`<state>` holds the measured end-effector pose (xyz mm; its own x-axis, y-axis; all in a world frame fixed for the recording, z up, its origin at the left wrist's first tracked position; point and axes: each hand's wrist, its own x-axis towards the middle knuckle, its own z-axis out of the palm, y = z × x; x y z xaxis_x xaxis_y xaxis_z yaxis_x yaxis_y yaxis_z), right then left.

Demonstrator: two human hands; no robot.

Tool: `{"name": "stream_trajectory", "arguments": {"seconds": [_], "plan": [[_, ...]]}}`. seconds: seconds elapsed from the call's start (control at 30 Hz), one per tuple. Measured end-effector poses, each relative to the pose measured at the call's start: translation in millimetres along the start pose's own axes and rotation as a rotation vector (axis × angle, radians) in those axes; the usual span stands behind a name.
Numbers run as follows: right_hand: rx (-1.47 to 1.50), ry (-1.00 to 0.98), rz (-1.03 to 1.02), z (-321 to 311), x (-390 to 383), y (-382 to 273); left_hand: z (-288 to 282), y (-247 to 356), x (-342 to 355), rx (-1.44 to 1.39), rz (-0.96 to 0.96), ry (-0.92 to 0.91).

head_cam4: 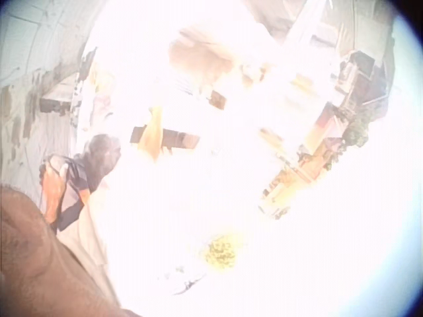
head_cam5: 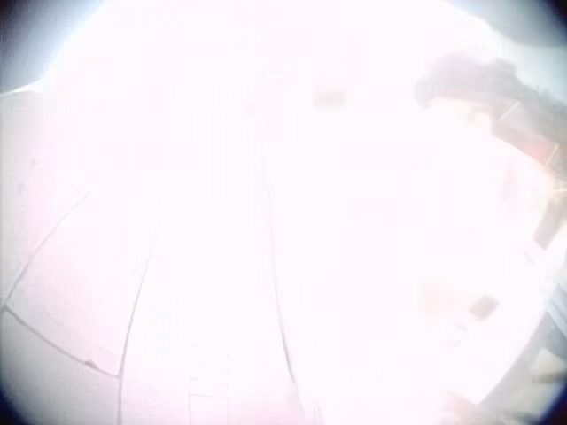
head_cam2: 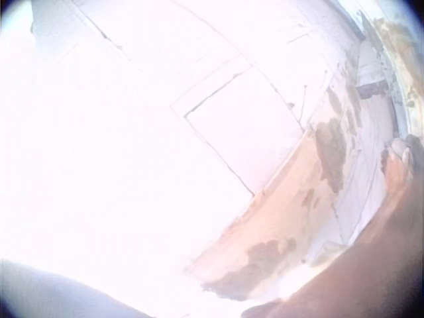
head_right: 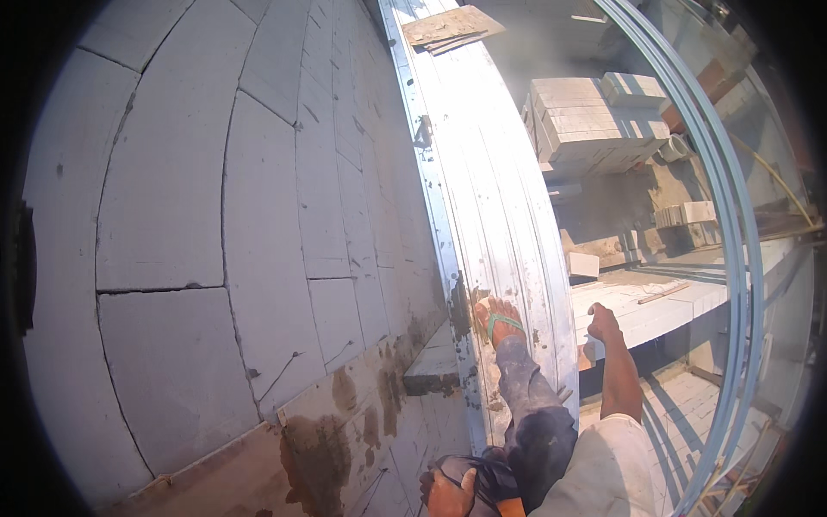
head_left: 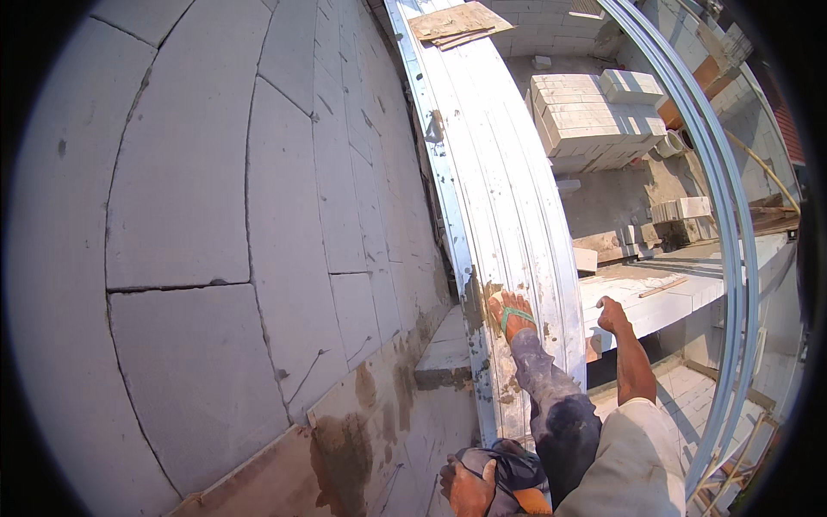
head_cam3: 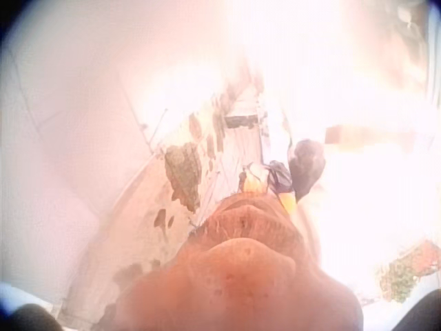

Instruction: The person installs white rectangular tiles onto a wall using a hammer and trowel. They scoop mortar from a bucket, apply it to the wall, and secure the tiles by tapping them into place. The person also retrieves nails from a bucket and uses the hammer to drive them into the wall structure.

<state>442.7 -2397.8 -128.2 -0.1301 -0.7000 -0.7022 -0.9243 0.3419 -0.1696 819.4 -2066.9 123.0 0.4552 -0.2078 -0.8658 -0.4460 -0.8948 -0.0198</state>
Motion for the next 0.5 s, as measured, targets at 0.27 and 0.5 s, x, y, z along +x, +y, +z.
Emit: {"name": "stream_trajectory", "arguments": {"seconds": [0.27,0.5], "plan": [[0.247,0.158,0.086,-3,3,88,15,34,148,0.130,0.282,-0.009],[0.261,0.131,0.099,47,-81,110,-88,91,114,0.377,0.435,-0.361]]}}
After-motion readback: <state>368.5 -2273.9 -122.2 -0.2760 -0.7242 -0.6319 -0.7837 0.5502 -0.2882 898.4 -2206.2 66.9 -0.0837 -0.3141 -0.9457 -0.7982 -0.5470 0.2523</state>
